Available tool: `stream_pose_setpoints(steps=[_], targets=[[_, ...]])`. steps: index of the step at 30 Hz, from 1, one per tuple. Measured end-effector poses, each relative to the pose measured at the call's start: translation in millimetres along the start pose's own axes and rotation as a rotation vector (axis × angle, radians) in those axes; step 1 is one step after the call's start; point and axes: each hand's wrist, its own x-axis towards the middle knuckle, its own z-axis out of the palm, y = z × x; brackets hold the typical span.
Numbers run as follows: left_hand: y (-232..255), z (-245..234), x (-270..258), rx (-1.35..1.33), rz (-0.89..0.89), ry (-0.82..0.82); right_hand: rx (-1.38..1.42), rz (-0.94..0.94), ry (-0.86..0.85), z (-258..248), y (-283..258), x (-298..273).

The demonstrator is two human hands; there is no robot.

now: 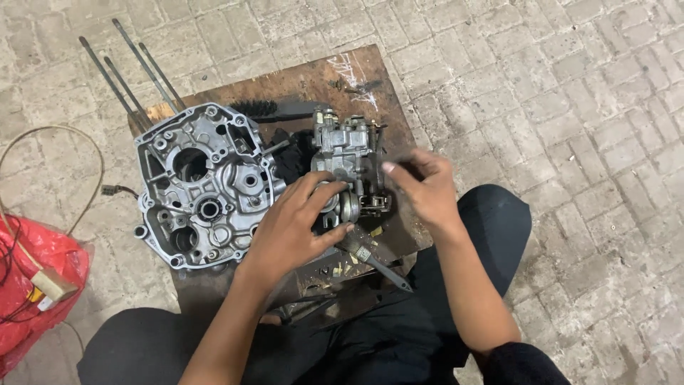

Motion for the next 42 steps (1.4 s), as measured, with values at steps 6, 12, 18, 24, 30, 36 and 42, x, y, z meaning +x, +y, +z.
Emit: stream_pose_setpoints(steps=[6, 12, 18, 24, 30, 36, 42], targets=[[0.2, -2.7, 1.6, 0.014, 0.004, -0.038, -0.214, -0.057, -0.104, -12.5, 8.5, 5.2], [-3.2, 0.7, 0.6, 0.028, 0.023, -0.018, -0.226, -0.148, -0.144, -28.7, 5.2, 31.5], [3.5, -6.4, 5.4, 0.026, 0.058, 0.005, -0.174, -0.184, -0.126, -37.2, 10.1, 18.0], [2.8, -5.0, 5.8, -0.210, 0.079, 0.241, -0.294, -0.487, -0.238, -5.6, -13.4, 4.1], [4.4, -5.3, 5.6, -0.326, -0.006, 0.411, -0.503, -0.709, -0.238, 23.0, -51.6, 6.8], [63.2, -4.5, 40.3, -0.838, -0.100, 0.520, -0.219, -0.621, -0.217, 52.3, -63.9, -14.3], [15.7, -46.7, 3.0, -2.210, 0.089, 0.461, -0.638, -0.705, -0.512, 95.4, -74.7, -23.0]])
